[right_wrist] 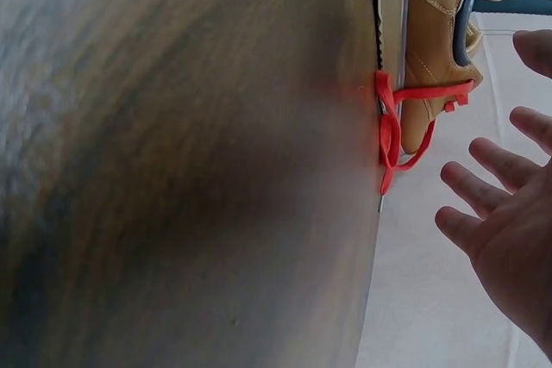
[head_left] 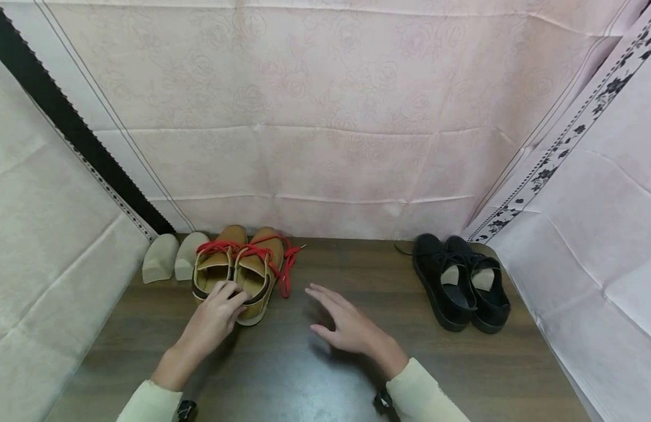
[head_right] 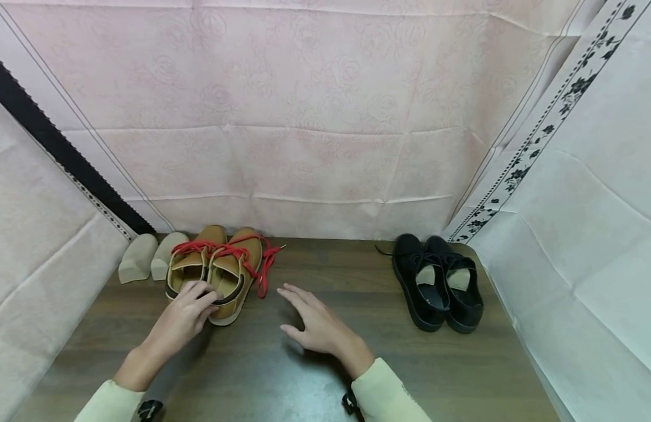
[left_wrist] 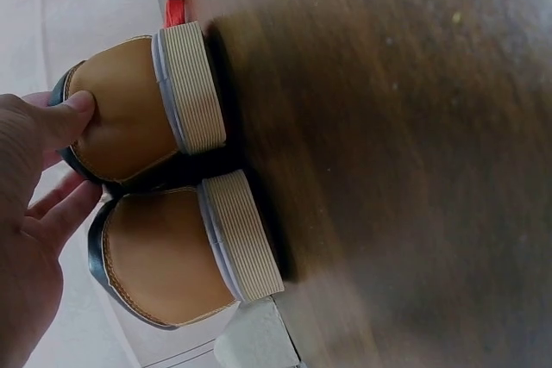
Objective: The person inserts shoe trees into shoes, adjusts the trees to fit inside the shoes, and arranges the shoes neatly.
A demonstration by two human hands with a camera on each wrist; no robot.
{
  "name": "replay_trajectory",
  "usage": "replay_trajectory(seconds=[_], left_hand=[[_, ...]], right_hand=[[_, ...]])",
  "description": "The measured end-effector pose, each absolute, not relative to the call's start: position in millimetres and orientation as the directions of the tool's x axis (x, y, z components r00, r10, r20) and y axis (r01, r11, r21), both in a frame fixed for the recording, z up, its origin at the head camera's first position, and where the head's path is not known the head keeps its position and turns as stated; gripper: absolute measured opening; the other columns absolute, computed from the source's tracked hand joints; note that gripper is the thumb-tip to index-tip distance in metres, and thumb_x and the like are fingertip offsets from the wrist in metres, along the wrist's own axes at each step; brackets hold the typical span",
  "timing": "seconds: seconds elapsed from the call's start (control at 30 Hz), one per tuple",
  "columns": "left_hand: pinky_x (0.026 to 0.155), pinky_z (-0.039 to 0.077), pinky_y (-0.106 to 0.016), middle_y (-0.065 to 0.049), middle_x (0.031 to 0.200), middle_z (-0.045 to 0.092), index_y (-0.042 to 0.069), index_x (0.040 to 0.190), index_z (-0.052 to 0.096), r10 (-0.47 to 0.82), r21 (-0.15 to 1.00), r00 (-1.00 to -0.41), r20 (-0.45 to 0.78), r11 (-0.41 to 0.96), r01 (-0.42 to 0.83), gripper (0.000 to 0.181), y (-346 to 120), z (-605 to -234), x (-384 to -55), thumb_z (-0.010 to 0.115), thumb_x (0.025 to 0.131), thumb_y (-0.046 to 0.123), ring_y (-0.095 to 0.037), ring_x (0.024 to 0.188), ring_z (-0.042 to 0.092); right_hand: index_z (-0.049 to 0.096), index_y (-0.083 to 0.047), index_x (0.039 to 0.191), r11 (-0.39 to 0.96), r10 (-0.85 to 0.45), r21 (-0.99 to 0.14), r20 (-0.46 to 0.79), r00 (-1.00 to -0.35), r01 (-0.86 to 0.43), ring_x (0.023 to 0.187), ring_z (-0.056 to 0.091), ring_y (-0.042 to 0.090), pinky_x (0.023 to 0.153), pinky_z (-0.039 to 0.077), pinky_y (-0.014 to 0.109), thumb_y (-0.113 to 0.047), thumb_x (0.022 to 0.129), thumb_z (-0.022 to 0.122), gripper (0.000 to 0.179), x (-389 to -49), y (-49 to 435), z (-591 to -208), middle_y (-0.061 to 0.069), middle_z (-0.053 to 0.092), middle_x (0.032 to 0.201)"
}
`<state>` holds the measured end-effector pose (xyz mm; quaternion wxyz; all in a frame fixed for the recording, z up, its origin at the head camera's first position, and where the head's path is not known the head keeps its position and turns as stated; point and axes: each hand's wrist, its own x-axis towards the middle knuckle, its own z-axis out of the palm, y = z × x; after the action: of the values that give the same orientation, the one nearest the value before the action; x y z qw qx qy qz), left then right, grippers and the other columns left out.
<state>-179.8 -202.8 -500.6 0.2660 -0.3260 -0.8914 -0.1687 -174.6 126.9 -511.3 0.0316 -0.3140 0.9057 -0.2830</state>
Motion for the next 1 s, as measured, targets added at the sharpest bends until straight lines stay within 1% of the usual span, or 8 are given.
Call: replay_trajectory(seconds=[0.23, 0.4, 0.57, 0.63, 0.87, 1.0], left_hand=[[0.073, 0.055, -0.039, -0.002, 0.100, 0.062, 0.013, 0.099, 0.071, 0.494, 0.121, -0.653, 0.574, 0.738, 0.664, 0.028, -202.1, -502.3, -179.4, 0.084, 0.080, -0.002, -0.022, 0.099, 0.058], [0.073, 0.056, -0.038, -0.001, 0.100, 0.061, 0.013, 0.099, 0.072, 0.490, 0.133, -0.653, 0.578, 0.733, 0.668, 0.026, -200.9, -504.7, -177.7, 0.083, 0.081, -0.001, -0.022, 0.100, 0.058], [0.074, 0.056, -0.039, -0.002, 0.102, 0.061, 0.013, 0.101, 0.073, 0.506, 0.138, -0.653, 0.563, 0.722, 0.678, 0.021, -199.3, -506.4, -177.7, 0.079, 0.085, 0.001, -0.023, 0.102, 0.058], [0.075, 0.056, -0.039, -0.002, 0.102, 0.061, 0.013, 0.101, 0.073, 0.509, 0.140, -0.653, 0.560, 0.719, 0.681, 0.021, -198.1, -506.7, -177.8, 0.079, 0.085, 0.001, -0.023, 0.102, 0.058], [0.074, 0.056, -0.039, -0.001, 0.102, 0.061, 0.013, 0.101, 0.073, 0.509, 0.137, -0.640, 0.575, 0.711, 0.689, 0.025, -192.0, -506.1, -178.1, 0.082, 0.082, -0.001, -0.022, 0.101, 0.058], [0.071, 0.056, -0.037, 0.000, 0.102, 0.061, 0.014, 0.102, 0.073, 0.519, 0.126, -0.628, 0.579, 0.704, 0.699, 0.024, -187.5, -506.4, -178.7, 0.082, 0.083, 0.002, -0.022, 0.102, 0.058]], right_hand=[[0.027, -0.030, 0.164, 0.624, -0.585, -0.553, 0.138, -0.799, -0.552, 0.155, 0.030, 0.021, 0.121, 0.036, 0.050, -0.039, 0.101, 0.065, 0.074, -175.5, 127.4, -512.3, -0.005, 0.026, 0.171], [0.028, -0.030, 0.164, 0.624, -0.581, -0.560, 0.136, -0.803, -0.546, 0.155, 0.031, 0.021, 0.120, 0.037, 0.051, -0.039, 0.102, 0.064, 0.073, -175.6, 129.1, -513.1, -0.003, 0.027, 0.170], [0.028, -0.030, 0.164, 0.638, -0.564, -0.559, 0.130, -0.815, -0.530, 0.155, 0.031, 0.021, 0.120, 0.037, 0.052, -0.040, 0.102, 0.064, 0.072, -176.6, 132.2, -513.2, -0.006, 0.027, 0.170], [0.028, -0.030, 0.164, 0.643, -0.561, -0.557, 0.124, -0.818, -0.525, 0.155, 0.031, 0.021, 0.120, 0.036, 0.052, -0.040, 0.102, 0.064, 0.072, -177.4, 133.5, -513.3, -0.007, 0.026, 0.170], [0.030, -0.026, 0.163, 0.644, -0.563, -0.553, 0.124, -0.817, -0.528, 0.155, 0.032, 0.023, 0.120, 0.036, 0.053, -0.040, 0.101, 0.064, 0.072, -180.1, 138.2, -512.3, -0.002, 0.028, 0.170], [0.029, -0.027, 0.164, 0.652, -0.555, -0.553, 0.119, -0.823, -0.520, 0.154, 0.032, 0.023, 0.120, 0.035, 0.053, -0.041, 0.101, 0.064, 0.073, -180.0, 141.3, -511.1, -0.004, 0.027, 0.170]])
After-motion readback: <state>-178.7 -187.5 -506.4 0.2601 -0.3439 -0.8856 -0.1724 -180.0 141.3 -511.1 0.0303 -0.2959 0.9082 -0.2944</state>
